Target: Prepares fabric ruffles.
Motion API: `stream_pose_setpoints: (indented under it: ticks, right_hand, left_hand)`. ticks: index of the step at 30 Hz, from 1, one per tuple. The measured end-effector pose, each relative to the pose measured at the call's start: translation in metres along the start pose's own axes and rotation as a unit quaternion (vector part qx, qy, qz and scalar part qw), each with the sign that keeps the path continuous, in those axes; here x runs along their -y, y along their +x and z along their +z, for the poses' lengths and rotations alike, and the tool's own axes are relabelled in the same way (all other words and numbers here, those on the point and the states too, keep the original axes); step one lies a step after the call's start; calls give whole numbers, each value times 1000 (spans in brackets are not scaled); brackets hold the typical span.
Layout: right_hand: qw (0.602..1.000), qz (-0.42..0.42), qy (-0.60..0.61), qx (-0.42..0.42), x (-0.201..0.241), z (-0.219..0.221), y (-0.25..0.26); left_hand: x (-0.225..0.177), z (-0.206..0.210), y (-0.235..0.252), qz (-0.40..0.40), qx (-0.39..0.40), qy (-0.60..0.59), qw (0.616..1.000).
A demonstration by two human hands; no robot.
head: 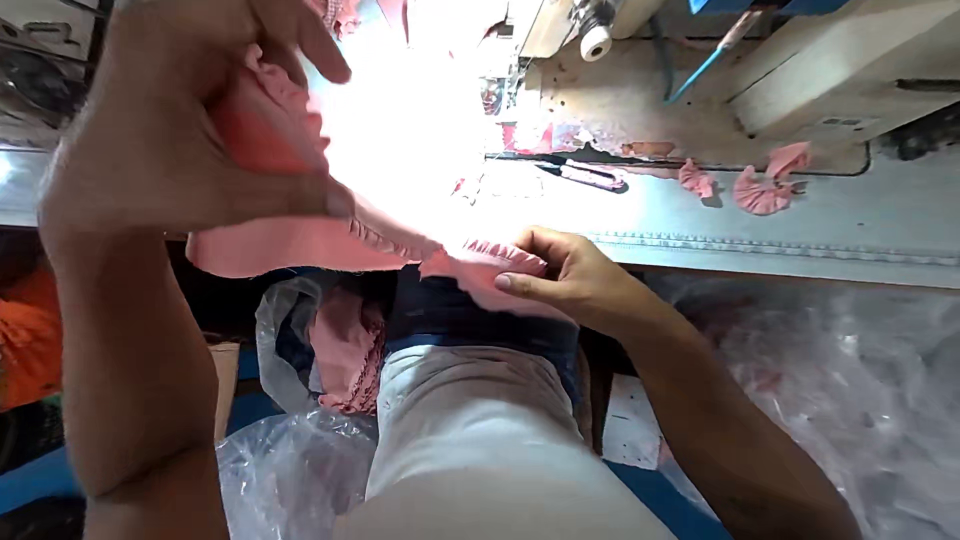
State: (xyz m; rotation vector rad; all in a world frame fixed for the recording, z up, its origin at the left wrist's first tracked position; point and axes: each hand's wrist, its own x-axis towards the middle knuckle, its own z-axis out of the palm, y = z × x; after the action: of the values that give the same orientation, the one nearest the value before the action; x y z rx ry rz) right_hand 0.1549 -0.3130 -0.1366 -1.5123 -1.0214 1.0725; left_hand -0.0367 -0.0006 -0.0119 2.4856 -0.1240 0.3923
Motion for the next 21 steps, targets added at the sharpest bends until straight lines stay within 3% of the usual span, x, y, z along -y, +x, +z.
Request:
stream_pose_setpoints:
  ticks: [6,11,14,15,17,18,19,20,21]
  right_hand:
    - [999,6,-15,-29,12,-15,-10]
    - [1000,16,-1,-14,23,-23,-17]
    - [999,0,-36,11,27,-29,-24]
    - [998,-9,-47,31,29,-31,-29]
    - [994,-26,-64,79,30,-37,-41]
    - [991,-29,-75,104,29,-38,-47]
    - [988,-32,-88,124,26,-40,-52]
    - [985,-30,-100,138,24,-41,-55]
    - [983,-23,-117,140,21,-41,-60]
  left_hand:
    - [11,15,-15,1,87,42,995]
    - [6,39,-28,-85,152,32,984]
    - [7,77,-38,-97,249,-72,961]
    - [8,98,-44,-93,294,-157,938]
    - [4,146,-58,-121,390,-335,849]
    - [0,170,-65,-137,427,-390,804]
    - [-3,190,-72,-137,446,-401,788]
    - [-5,203,-77,-124,435,-371,811]
    - [-6,208,-77,-103,392,-309,860]
